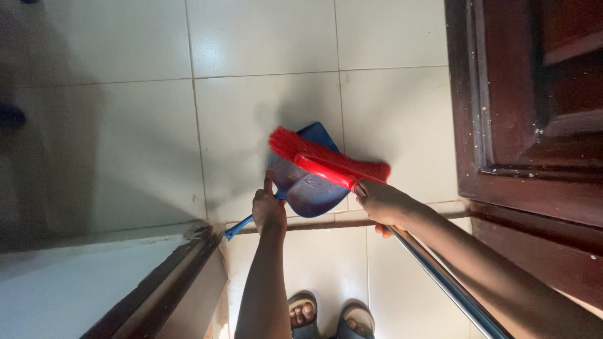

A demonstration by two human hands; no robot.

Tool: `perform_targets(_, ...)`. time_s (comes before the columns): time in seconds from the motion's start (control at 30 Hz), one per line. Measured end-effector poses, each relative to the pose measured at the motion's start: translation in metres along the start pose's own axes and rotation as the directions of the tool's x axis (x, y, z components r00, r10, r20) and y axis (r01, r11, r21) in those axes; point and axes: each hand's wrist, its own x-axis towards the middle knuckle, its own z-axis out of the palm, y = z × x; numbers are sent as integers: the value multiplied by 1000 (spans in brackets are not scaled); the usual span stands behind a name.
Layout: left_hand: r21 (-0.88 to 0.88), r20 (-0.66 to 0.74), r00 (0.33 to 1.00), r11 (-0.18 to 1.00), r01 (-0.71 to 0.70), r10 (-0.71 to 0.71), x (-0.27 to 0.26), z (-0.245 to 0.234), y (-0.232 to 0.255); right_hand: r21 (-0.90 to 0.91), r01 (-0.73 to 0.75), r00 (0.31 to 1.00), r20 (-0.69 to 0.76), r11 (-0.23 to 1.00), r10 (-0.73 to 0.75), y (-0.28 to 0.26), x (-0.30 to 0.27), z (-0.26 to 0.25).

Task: The person sweeps the tiled floor using a broom with a red head and silver handle, collecting the debris into a blue dustpan.

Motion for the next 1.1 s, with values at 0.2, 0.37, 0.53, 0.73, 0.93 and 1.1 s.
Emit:
perform_targets(0.2,174,4,1000,985,-10,9,13,8,4,-47,18,994,-109,999,-23,-15,-29,-31)
perform_targets(0.37,191,20,999,981,28,-33,28,20,3,-113,2,977,-211,994,-26,-23,2,-65)
perform_targets(0.53,225,4,1000,974,24,-26,34,25,3,-162,13,955,-291,987,-60,-23,49,-75)
perform_targets(0.73,231,56,998,973,22,-36,33,18,12,-238,-34,965,-259,971,-29,-17,70,-44)
perform_targets(0.93,157,60,995,985,72,-83,34,30,11,-228,42,989,-132,973,-74,-16,44,1)
perform_targets(1.1,217,31,999,976,33,-40,33,40,6,-152,29,991,-124,988,-49,-22,8,24)
